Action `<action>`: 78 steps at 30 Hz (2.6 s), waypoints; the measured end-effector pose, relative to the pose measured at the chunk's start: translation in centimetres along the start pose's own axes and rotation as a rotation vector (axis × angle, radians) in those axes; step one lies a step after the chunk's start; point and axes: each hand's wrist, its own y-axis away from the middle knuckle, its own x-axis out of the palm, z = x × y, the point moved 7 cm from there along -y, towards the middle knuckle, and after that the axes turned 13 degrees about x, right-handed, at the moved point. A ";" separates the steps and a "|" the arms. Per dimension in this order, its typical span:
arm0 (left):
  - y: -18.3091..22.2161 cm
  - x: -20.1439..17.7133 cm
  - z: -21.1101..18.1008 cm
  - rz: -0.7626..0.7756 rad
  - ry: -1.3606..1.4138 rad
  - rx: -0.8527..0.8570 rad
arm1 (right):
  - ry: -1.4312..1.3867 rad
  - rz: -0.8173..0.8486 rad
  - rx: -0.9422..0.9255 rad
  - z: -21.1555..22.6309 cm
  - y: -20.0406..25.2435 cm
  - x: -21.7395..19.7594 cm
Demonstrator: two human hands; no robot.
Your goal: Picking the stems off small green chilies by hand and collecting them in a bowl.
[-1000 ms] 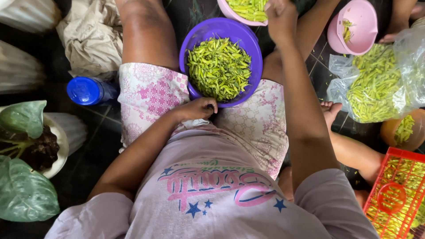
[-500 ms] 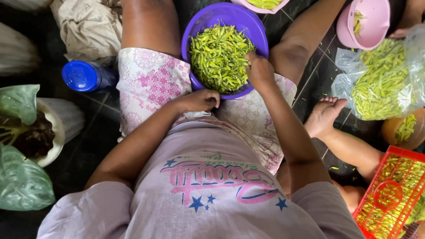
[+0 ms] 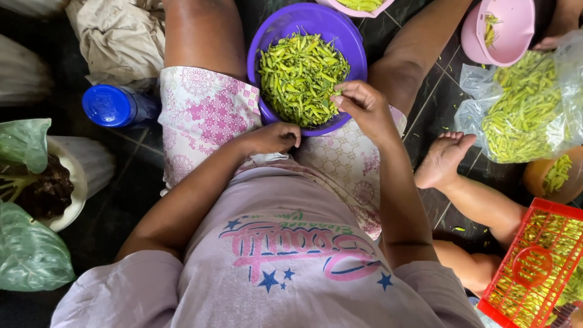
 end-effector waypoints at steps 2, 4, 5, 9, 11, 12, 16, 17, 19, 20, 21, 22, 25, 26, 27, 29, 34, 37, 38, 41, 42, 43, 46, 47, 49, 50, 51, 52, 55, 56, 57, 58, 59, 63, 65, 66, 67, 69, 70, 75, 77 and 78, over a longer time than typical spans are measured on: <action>-0.1 -0.1 0.0 -0.009 0.002 -0.001 | -0.099 -0.006 0.005 -1.3 0.3 0.6; -0.1 0.0 0.2 -0.006 0.010 -0.004 | -0.147 -0.039 0.000 -2.4 1.0 2.2; -0.2 0.0 0.2 -0.007 0.016 -0.007 | -0.196 -0.069 -0.007 -2.9 1.3 2.9; -0.3 0.0 0.9 -0.021 0.091 0.031 | -0.251 -0.126 -0.013 -2.3 2.9 6.8; 0.1 0.0 -0.5 -0.068 0.194 0.013 | -0.045 -0.191 -0.104 -2.0 3.5 8.5; 0.2 -0.1 0.4 -0.067 0.196 0.011 | -0.047 -0.191 -0.101 -1.7 3.7 8.5; -0.1 0.5 3.0 0.027 0.163 0.051 | 0.072 -0.186 -0.327 -0.3 4.5 8.9; -0.1 0.7 3.5 0.054 0.140 0.052 | 0.064 -0.165 -0.335 -0.6 4.3 9.0; 0.2 0.6 1.8 0.061 0.092 0.033 | 0.052 -0.130 -0.304 -0.5 4.6 9.1; 0.4 0.6 1.1 0.071 0.043 0.012 | 0.038 -0.098 -0.272 -0.5 4.7 9.1; 0.3 0.6 1.1 0.068 0.044 0.012 | 0.040 -0.095 -0.272 -1.4 4.3 9.1; 0.2 0.6 1.1 0.052 0.057 0.011 | -0.015 -0.079 -0.229 -2.6 3.9 9.1; 0.0 0.6 0.8 0.013 0.100 0.007 | -0.023 -0.116 -0.192 -2.6 1.8 5.7; -0.1 0.7 0.7 -0.004 0.134 0.003 | 0.022 -0.174 -0.193 -2.2 1.2 3.9; -0.1 0.7 1.0 -0.002 0.133 0.002 | 0.022 -0.176 -0.193 -1.9 0.2 2.8; -0.4 0.5 1.2 -0.011 0.101 0.029 | 0.445 -0.329 -0.311 -0.3 -1.2 0.5; -0.3 0.6 0.6 -0.026 0.101 0.075 | 0.751 -0.399 -0.345 -2.4 -5.2 1.1; -0.2 0.4 0.9 -0.037 0.110 0.082 | 0.807 -0.422 -0.354 -4.1 -6.2 0.9; -0.2 0.3 0.9 -0.043 0.122 0.077 | 0.776 -0.443 -0.379 -4.2 -6.1 0.8; -0.2 0.2 0.2 -0.047 0.082 0.076 | 0.891 -0.399 -0.345 -6.7 -6.7 1.2; 0.0 0.2 0.0 -0.050 0.085 0.078 | 0.894 -0.396 -0.347 -6.6 -6.5 1.3; 0.0 0.1 -0.2 -0.047 0.080 0.075 | 0.912 -0.394 -0.350 -6.6 -6.4 1.3; -0.1 0.0 0.2 -0.048 0.074 0.068 | 0.910 -0.381 -0.362 -5.8 -5.9 1.3; -0.2 0.1 0.5 -0.044 0.074 0.064 | 0.891 -0.378 -0.362 -5.5 -5.6 1.2; -0.1 0.1 0.4 -0.040 0.084 0.047 | 0.739 -0.352 -0.346 -3.5 -3.7 1.2; -0.1 0.1 0.3 -0.039 0.094 0.032 | 0.590 -0.324 -0.332 -2.6 -2.9 1.1; 0.0 0.2 0.3 -0.039 0.100 0.030 | 0.591 -0.320 -0.327 -1.5 -1.6 1.5; 0.1 0.2 0.3 -0.038 0.091 0.030 | 0.512 -0.252 -0.246 -0.9 -0.7 1.9; -0.1 0.1 0.3 -0.032 0.067 0.020 | 0.417 -0.124 -0.199 2.2 2.2 3.1; -0.1 0.1 0.4 -0.032 0.057 0.006 | 0.400 -0.057 -0.231 3.5 3.3 3.7; -0.1 0.2 0.6 -0.031 0.056 0.005 | 0.399 -0.058 -0.230 3.3 3.6 4.1; -0.1 0.3 0.7 -0.024 0.042 0.002 | 0.417 -0.020 -0.275 3.4 4.0 4.8; -0.1 0.2 0.8 -0.019 0.025 -0.001 | 0.434 0.018 -0.322 3.4 4.3 5.5; -0.1 0.1 1.6 -0.020 -0.008 0.009 | 0.700 -0.070 -0.557 2.4 4.1 7.3; -0.2 0.0 1.6 -0.023 -0.027 0.029 | 0.810 -0.110 -0.655 4.9 5.2 7.9; 0.0 0.1 1.3 -0.021 -0.027 0.028 | 0.809 -0.111 -0.652 5.3 5.5 7.9; 0.0 0.1 1.0 -0.021 -0.049 0.018 | 0.843 -0.113 -0.661 5.9 5.7 7.9; 0.0 0.0 1.0 -0.025 -0.072 0.014 | 0.883 -0.114 -0.673 5.5 5.6 8.2; 0.0 -0.1 1.4 -0.019 -0.095 0.009 | 0.864 -0.096 -0.663 4.5 5.3 8.4; 0.4 -0.4 0.4 -0.035 -0.091 -0.049 | 0.799 -0.018 -0.639 4.0 5.5 9.1; 0.4 0.0 0.2 0.022 -0.165 -0.094 | 0.767 0.049 -0.605 3.6 5.3 9.1; 0.5 -0.1 0.4 0.019 -0.164 -0.094 | 0.768 0.052 -0.606 3.8 5.3 9.2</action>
